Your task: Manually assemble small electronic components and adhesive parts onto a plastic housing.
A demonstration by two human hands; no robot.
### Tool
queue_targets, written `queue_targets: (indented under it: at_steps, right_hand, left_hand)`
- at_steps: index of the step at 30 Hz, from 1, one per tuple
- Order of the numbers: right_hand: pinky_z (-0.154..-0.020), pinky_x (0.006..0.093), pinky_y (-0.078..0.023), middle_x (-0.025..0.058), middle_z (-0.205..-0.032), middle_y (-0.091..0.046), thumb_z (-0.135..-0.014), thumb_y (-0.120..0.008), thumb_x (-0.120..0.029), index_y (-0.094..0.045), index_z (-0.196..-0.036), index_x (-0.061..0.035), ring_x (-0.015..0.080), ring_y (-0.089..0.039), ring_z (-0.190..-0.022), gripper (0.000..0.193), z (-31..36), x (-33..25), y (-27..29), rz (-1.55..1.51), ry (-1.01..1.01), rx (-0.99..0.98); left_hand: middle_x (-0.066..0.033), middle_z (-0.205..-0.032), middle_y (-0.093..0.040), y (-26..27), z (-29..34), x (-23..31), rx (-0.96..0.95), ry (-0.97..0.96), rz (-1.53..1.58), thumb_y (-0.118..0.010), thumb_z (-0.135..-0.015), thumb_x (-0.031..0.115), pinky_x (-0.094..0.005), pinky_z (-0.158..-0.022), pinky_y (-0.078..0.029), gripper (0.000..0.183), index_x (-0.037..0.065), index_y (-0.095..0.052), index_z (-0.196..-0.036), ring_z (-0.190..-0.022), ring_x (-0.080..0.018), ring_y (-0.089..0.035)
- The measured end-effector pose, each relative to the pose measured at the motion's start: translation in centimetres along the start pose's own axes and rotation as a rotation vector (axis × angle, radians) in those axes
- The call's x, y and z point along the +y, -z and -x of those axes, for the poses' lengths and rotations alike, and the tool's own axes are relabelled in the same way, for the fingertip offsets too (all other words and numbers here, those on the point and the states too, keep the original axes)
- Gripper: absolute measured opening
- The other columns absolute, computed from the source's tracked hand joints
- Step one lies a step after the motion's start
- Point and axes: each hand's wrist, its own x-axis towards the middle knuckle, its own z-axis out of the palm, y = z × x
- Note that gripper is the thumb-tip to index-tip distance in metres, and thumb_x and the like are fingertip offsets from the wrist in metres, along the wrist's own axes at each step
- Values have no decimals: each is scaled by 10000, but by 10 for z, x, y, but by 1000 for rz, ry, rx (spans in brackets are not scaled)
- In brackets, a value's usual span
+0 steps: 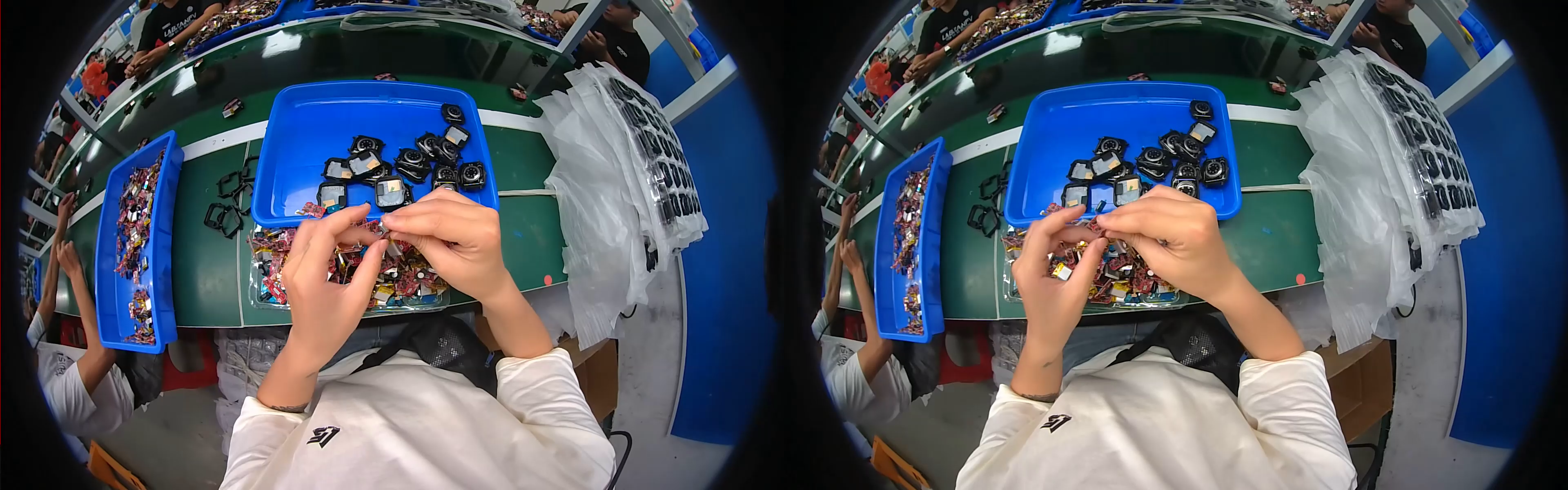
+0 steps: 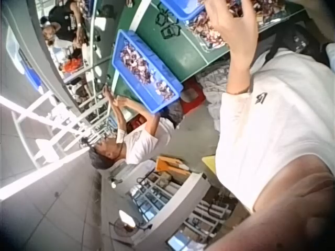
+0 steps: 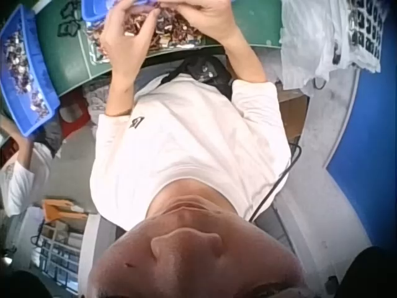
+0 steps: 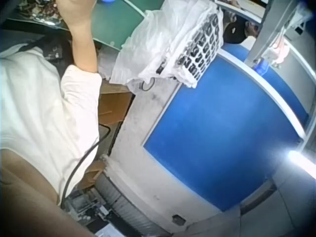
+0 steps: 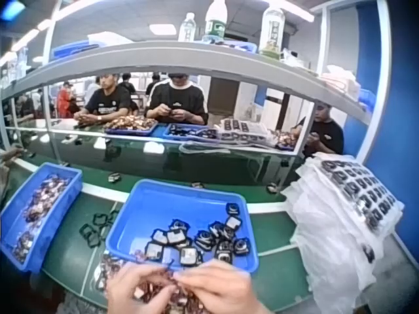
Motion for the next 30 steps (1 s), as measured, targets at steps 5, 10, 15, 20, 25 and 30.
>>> queue_targets:
  at_steps: [5,10,15,20,25,30]
  right_hand:
    - [-612,242,-488,96,-796,-687,-743,-716,-26,-702,-907,-1,144,-639,-691,167,4,-6,-2,-275,-469,15]
    - [-718,240,-506,98,-989,-666,-757,-734,-57,-634,-1112,-14,119,-643,-862,372,-4,-15,1,-250,-458,-166]
    - [-665,202,-498,68,-958,-659,-773,-715,-22,-633,-1089,-1,85,-618,-817,327,9,-5,-4,-309,-588,-127]
    - [-673,204,-504,74,-942,-650,-780,-711,-9,-630,-1053,27,95,-619,-822,287,10,-3,-1,-359,-572,-104]
    - [-660,209,-484,33,-880,-634,-729,-767,-39,-645,-1047,-17,69,-593,-766,341,7,-5,4,-420,-604,-181]
    - [-653,206,-473,35,-893,-636,-723,-775,-60,-649,-1059,-29,64,-582,-750,360,7,-9,0,-316,-503,-145]
  left_hand:
    - [-86,-880,-619,-5,2,1,12,135,192,-681,-747,-48,-250,-616,-483,233,11,-585,-952,-724,-132,-590]
    - [-40,-809,-560,1,0,-13,-45,70,272,-625,-806,-53,-195,-575,-423,87,0,-578,-857,-663,-74,-526]
    - [-21,-805,-540,5,-2,-15,-15,105,267,-615,-825,-46,-178,-579,-397,51,-6,-584,-823,-648,-57,-494]
    - [-18,-816,-539,2,1,-19,38,153,299,-620,-834,-37,-172,-604,-393,44,-5,-590,-828,-664,-48,-492]
    - [-1,-820,-540,1,1,-21,40,186,437,-616,-850,-32,-167,-610,-388,40,-10,-583,-840,-677,-33,-491]
    - [4,-823,-552,-1,1,-17,41,219,471,-610,-857,-33,-165,-608,-382,39,-10,-579,-846,-685,-28,-490]
